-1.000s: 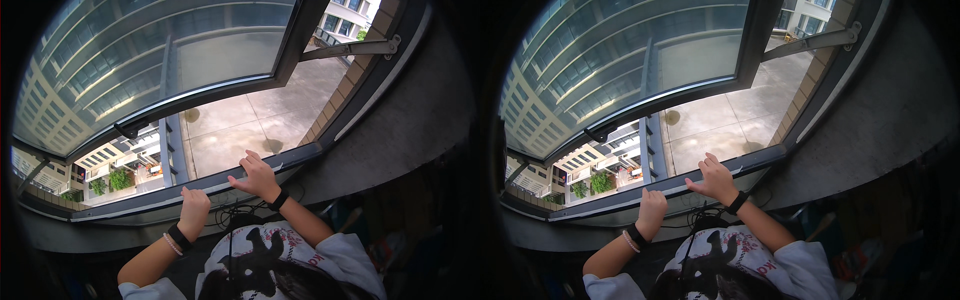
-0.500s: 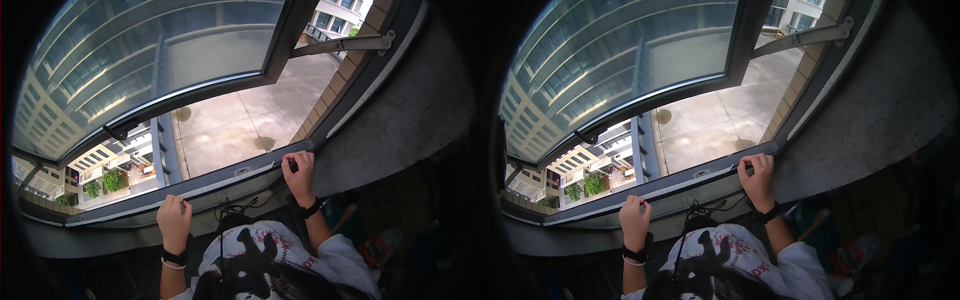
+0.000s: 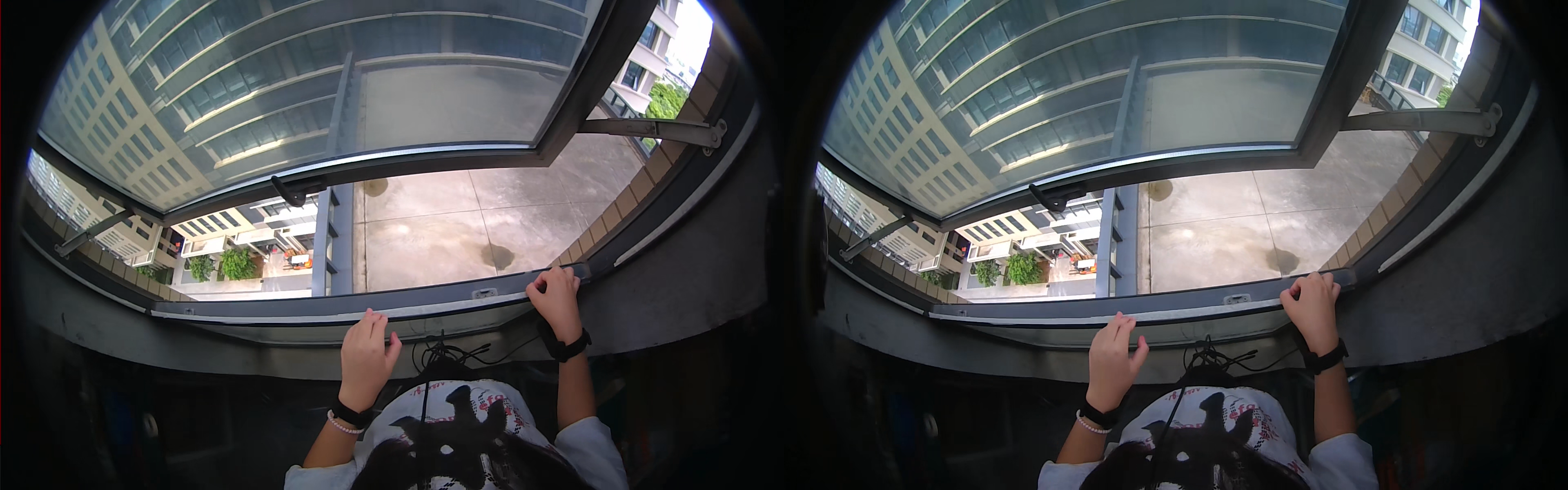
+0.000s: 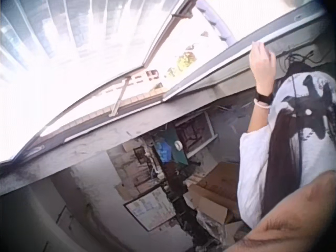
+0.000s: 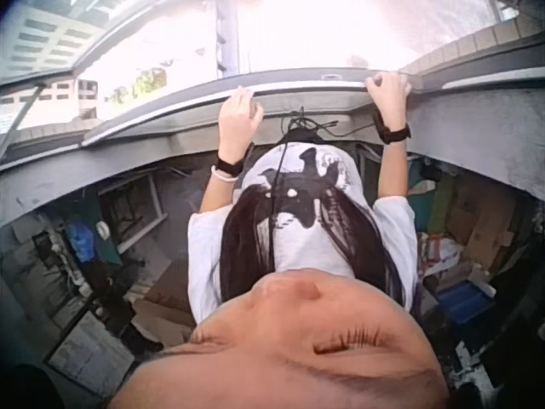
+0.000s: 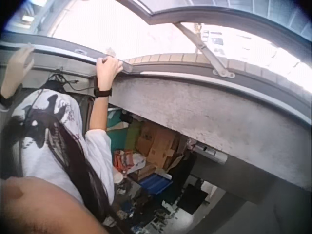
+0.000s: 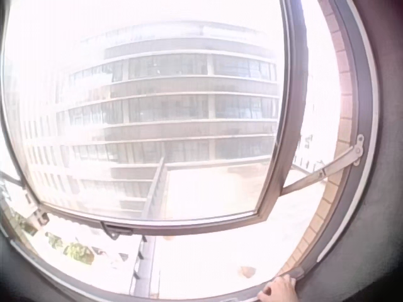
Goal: Remove masking tape from a window frame and clean the area with a brush.
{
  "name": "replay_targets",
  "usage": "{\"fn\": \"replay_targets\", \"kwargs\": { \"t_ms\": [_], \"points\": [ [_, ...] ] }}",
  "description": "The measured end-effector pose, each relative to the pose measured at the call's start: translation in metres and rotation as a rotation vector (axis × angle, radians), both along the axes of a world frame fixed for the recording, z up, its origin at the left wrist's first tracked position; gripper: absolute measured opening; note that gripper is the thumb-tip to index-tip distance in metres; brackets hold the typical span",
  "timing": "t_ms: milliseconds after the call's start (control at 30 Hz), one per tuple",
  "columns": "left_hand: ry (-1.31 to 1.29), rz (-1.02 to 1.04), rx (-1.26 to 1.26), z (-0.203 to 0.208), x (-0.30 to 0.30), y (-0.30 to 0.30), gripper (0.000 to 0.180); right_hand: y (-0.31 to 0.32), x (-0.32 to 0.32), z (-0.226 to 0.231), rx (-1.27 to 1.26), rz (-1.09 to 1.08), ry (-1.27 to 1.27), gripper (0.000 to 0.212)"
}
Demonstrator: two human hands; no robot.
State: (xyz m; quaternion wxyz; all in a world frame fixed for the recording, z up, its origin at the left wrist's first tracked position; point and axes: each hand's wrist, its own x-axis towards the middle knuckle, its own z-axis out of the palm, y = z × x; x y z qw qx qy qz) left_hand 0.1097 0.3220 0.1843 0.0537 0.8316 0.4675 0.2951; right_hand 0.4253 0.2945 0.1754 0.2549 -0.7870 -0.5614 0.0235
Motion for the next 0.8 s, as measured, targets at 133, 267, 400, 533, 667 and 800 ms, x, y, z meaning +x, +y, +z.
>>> {"fn": "replay_targets", "kwargs": {
  "t_ms": [133, 267, 400, 533, 667, 800],
  "points": [
    [-0.067, -0.068, -0.131, -0.001, -0.018, -0.023, 0.028, 0.003, -0.008, -0.007, 0.065, 0.067, -0.106, 0.014],
    [-0.067, -0.078, -0.180, -0.001, -0.033, -0.039, 0.026, 0.008, -0.022, -0.002, 0.106, 0.091, -0.109, 0.008],
    [-0.206, -0.116, -0.240, 0.000, -0.028, -0.044, 0.026, 0.014, -0.064, 0.014, 0.293, 0.208, 0.082, 0.008],
    [-0.351, -0.156, -0.458, 0.010, -0.011, -0.045, 0.063, 0.012, -0.107, 0.011, 0.378, 0.447, 0.126, 0.010],
    [-0.545, -0.261, -0.533, 0.017, 0.007, -0.040, 0.067, 0.003, -0.134, 0.016, 0.424, 0.672, 0.219, 0.012],
    [-0.518, -0.617, -0.637, 0.037, 0.023, -0.031, 0.074, -0.027, -0.137, 0.017, 0.586, 1.035, 0.365, 0.018]
  ]
}}
